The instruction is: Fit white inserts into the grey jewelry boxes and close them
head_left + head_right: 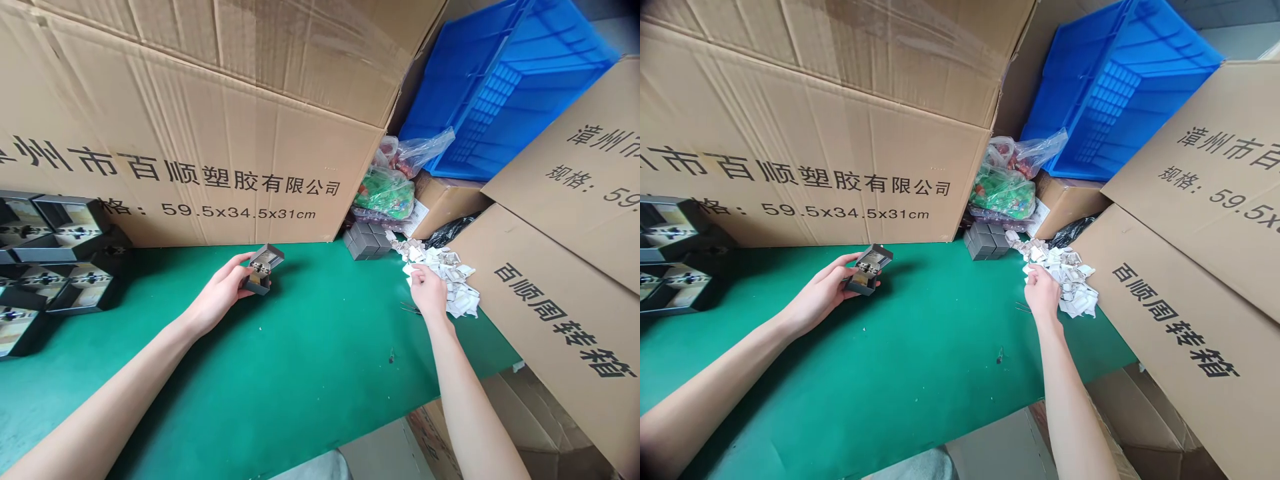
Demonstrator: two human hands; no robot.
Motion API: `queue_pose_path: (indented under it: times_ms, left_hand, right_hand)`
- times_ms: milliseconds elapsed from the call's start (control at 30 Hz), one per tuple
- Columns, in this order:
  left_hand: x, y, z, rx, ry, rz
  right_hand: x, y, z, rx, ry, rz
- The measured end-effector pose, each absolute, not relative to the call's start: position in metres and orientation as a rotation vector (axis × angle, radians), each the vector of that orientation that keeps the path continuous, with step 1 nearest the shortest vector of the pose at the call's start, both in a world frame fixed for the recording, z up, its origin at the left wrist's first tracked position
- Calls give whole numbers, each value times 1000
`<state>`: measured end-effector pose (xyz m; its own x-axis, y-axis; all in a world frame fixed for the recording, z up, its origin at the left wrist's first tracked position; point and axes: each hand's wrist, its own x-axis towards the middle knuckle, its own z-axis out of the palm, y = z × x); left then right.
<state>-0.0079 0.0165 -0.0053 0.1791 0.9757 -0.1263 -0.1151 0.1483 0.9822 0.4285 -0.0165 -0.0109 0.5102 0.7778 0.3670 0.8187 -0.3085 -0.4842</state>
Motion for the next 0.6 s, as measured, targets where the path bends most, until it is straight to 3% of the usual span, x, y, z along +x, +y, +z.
queue_pose_path:
  times_ms: [100, 233, 400, 600]
  left_hand:
    - [-8, 16, -4, 1093, 1041, 1034]
    - [-7, 16, -3, 1069, 1030, 1042]
    - [-6, 16, -1, 1032, 1061, 1066]
    - [-7, 17, -5, 1041, 1050, 1071]
  right_hand:
    - [374, -26, 4, -1780, -1379, 65]
    - [282, -24, 10, -1203, -1401, 715]
    - [206, 1, -9, -1104, -1344, 1180]
    - [194, 8, -29, -1116, -1203, 1261]
